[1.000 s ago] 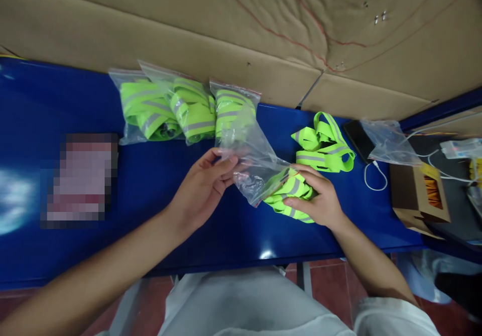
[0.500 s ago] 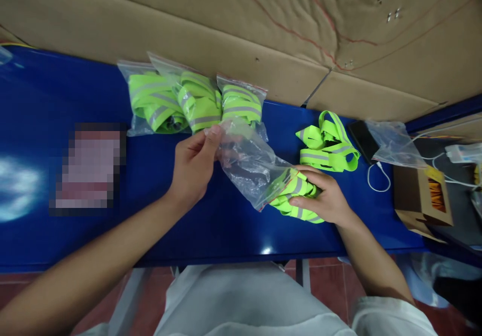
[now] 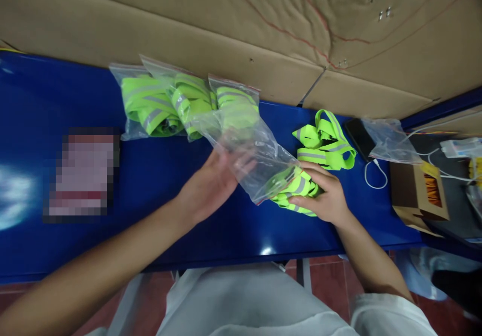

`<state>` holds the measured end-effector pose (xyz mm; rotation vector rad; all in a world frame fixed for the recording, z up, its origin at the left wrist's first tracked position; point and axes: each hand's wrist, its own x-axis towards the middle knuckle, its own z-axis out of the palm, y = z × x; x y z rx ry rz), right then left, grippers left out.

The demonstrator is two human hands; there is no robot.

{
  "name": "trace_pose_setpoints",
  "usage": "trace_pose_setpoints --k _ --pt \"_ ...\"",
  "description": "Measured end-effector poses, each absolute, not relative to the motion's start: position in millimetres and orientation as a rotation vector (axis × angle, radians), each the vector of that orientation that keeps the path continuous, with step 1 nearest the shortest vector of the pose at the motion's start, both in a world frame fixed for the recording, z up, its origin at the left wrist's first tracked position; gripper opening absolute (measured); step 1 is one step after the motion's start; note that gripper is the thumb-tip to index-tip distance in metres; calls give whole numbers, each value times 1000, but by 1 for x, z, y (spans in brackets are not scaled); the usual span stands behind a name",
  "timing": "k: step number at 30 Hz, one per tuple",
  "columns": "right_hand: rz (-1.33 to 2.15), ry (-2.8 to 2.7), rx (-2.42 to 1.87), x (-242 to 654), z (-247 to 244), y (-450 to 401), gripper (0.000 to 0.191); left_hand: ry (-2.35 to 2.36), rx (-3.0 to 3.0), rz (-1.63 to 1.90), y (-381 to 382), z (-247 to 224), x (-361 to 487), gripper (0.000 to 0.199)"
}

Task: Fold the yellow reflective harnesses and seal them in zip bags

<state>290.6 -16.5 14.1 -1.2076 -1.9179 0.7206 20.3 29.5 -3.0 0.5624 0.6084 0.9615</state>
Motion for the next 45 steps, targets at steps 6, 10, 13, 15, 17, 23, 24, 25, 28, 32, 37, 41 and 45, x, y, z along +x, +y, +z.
trace_pose_setpoints --k 6,10,13,15,17,23,24,25,28,32,37,41,45 --pt "639 -1970 -1274 280 15 -27 50 490 702 797 15 -6 33 74" --pt "808 -1828 -1363 276 14 -26 44 596 794 825 19 -2 32 57" --pt "1100 -1649 -1404 276 9 -23 44 581 849 809 22 -3 29 55" --pt "1200 -1563 -1420 274 6 -22 45 568 848 767 23 -5 29 56" --pt "1192 -1538 -1425 271 4 -22 46 569 831 745 21 -6 30 60" --pt "1099 -1595 -1445 263 4 -26 42 624 935 788 13 -8 38 67" --pt "1058 -1583 -1471 262 4 -26 39 652 975 784 12 -9 39 67" --pt "1018 -1563 -1497 261 2 -27 39 679 1007 779 11 -10 39 67" --pt "975 -1492 -1506 259 -3 -26 49 739 1036 756 9 -11 41 68" --pt "1086 -1433 -1367 257 -5 -23 58 741 965 724 8 -8 42 62" --pt "1130 -1423 -1323 262 -2 -18 51 698 861 730 9 -4 40 60" --pt "1295 -1359 -1312 273 0 -16 50 753 769 752 13 -4 36 59" --pt "1252 -1335 -1353 275 0 -17 50 735 755 729 14 -2 35 62"
